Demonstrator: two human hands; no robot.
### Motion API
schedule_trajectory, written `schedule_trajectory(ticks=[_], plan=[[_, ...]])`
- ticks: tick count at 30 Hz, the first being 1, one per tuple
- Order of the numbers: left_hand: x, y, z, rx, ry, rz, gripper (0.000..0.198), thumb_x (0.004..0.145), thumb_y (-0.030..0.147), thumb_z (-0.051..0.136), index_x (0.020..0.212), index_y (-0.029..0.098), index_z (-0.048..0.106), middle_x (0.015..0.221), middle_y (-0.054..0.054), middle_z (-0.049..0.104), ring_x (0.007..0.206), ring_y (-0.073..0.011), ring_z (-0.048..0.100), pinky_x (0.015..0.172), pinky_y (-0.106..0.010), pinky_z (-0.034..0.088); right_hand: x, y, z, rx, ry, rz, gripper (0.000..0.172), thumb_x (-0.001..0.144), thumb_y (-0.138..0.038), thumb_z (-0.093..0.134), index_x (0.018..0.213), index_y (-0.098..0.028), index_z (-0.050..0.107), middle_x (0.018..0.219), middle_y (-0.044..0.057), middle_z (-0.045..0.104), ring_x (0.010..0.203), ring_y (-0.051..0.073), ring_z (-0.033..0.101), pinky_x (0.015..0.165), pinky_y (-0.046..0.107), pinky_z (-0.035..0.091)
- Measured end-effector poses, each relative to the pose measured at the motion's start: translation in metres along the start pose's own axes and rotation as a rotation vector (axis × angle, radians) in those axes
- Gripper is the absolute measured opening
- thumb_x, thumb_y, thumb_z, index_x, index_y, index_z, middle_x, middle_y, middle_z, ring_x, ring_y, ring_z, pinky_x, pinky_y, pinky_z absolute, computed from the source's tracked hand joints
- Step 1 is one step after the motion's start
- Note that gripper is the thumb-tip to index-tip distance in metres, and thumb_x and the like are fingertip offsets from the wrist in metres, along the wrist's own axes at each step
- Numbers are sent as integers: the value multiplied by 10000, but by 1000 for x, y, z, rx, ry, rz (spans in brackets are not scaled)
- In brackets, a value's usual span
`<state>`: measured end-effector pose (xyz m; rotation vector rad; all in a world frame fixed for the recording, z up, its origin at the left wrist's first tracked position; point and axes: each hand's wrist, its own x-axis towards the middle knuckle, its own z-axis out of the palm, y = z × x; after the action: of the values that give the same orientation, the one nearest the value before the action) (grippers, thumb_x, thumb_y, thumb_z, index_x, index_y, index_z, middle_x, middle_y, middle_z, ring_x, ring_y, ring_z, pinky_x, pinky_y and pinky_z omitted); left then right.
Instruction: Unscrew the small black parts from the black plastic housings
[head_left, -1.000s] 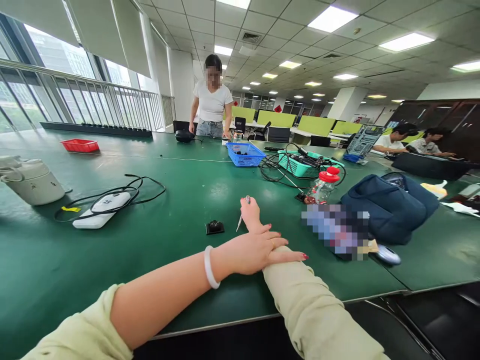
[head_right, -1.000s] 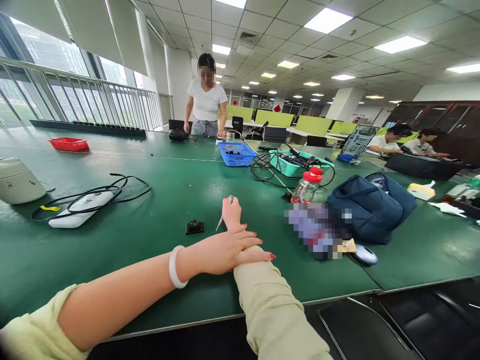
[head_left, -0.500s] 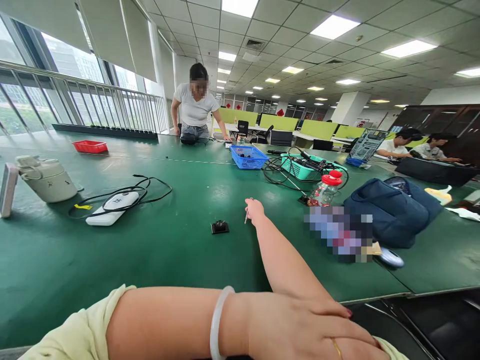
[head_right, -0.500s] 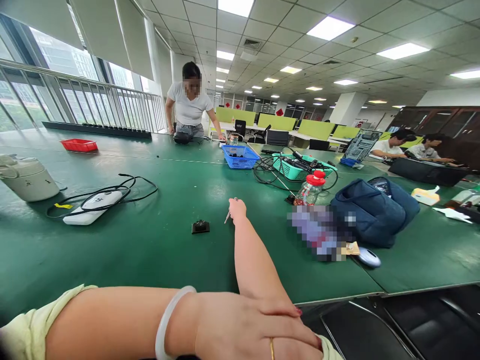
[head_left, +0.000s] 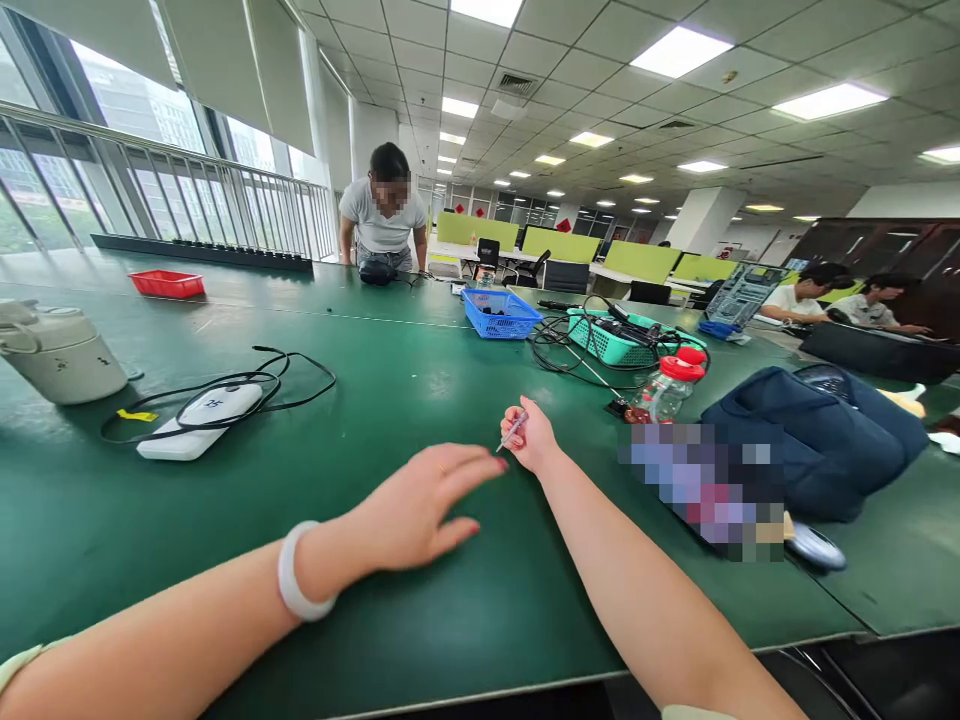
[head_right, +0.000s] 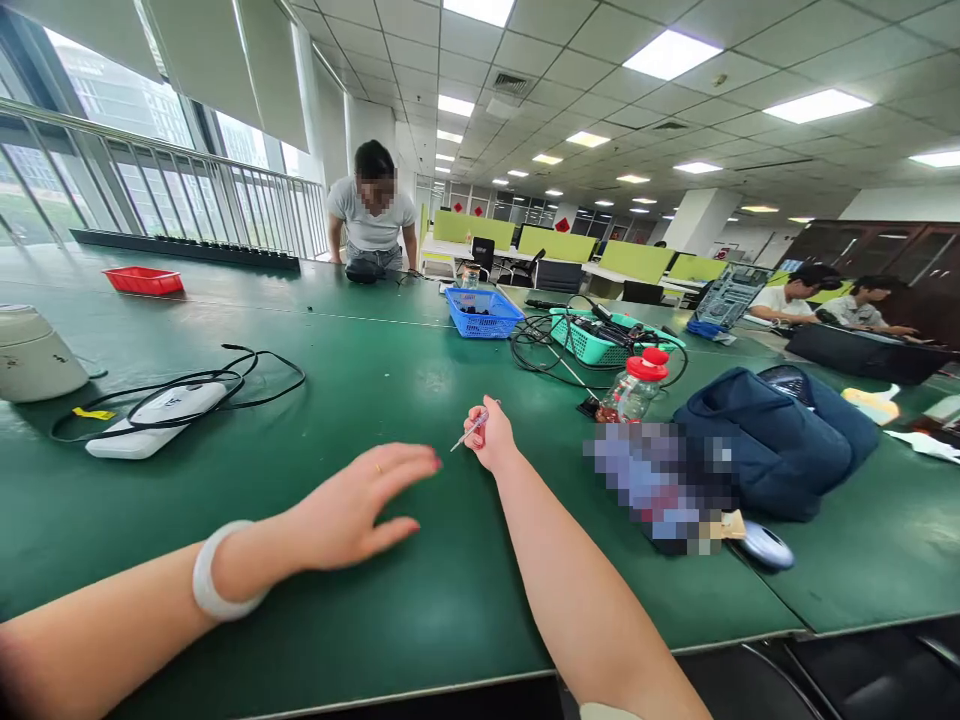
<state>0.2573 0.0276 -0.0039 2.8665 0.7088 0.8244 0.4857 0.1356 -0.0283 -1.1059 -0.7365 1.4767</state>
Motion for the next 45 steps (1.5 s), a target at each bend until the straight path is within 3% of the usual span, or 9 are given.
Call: schedule_trajectory(ticks=[2, 4, 8, 12, 17, 27, 39, 45], plan=[[-4, -34, -6, -8, -3, -286, 739, 866, 371, 664, 1516, 238, 339, 1509, -144, 484, 1401, -305, 452, 1190, -521, 409, -1, 4, 1, 31, -58, -82, 494, 951, -562, 415, 595, -219, 414, 411, -81, 326, 330, 55, 173, 354, 199, 158], [-8, -60, -7, -4, -73, -450, 784, 813, 450, 719, 1491, 216, 402, 1543, -147, 448, 1466, -355, 353, 1222, -589, 334, -3, 8, 5, 47, -73, -164, 505, 893, -623, 516, 600, -218, 441, 414, -97, 288, 333, 50, 166, 355, 204, 146], [-14, -82, 2, -34, -181, -513, 573, 806, 535, 701, 1290, 235, 639, 1505, -116, 505, 1496, -380, 287, 1226, -613, 304, -12, 15, 17, -25, -107, -327, 567, 740, -719, 674, 584, -215, 465, 432, -97, 295, 349, 42, 226, 374, 214, 181], [-12, -81, 10, -62, -130, -485, 377, 848, 507, 651, 1128, 265, 724, 1380, -81, 616, 1447, -347, 377, 1208, -580, 355, -28, 17, 27, -161, -144, -476, 593, 710, -742, 687, 541, -212, 482, 434, -74, 330, 384, 55, 259, 398, 234, 188], [-10, -80, 12, -99, -111, -468, 357, 853, 480, 646, 1112, 251, 732, 1320, -78, 660, 1399, -338, 429, 1200, -572, 368, -42, 18, 31, -339, -89, -603, 593, 745, -755, 642, 546, -213, 507, 450, -58, 351, 427, 74, 299, 436, 253, 205], [-8, -78, 13, -99, -95, -433, 337, 849, 462, 658, 1100, 247, 722, 1284, -65, 681, 1372, -318, 459, 1194, -546, 380, -39, 21, 31, -383, -62, -549, 558, 750, -734, 653, 590, -222, 499, 462, -64, 387, 432, 78, 315, 442, 248, 232], [-5, -76, 13, -113, -109, -433, 291, 851, 437, 653, 1063, 245, 709, 1254, -52, 694, 1351, -315, 479, 1191, -546, 372, -50, 18, 38, -480, -6, -643, 567, 781, -742, 604, 559, -232, 490, 459, -45, 419, 440, 98, 352, 454, 264, 279], [-4, -75, 14, -119, -110, -415, 280, 863, 440, 629, 1051, 240, 687, 1221, -57, 705, 1311, -306, 513, 1172, -525, 395, -53, 17, 40, -609, -20, -747, 504, 850, -637, 586, 568, -227, 508, 473, -44, 430, 460, 99, 362, 509, 271, 309]])
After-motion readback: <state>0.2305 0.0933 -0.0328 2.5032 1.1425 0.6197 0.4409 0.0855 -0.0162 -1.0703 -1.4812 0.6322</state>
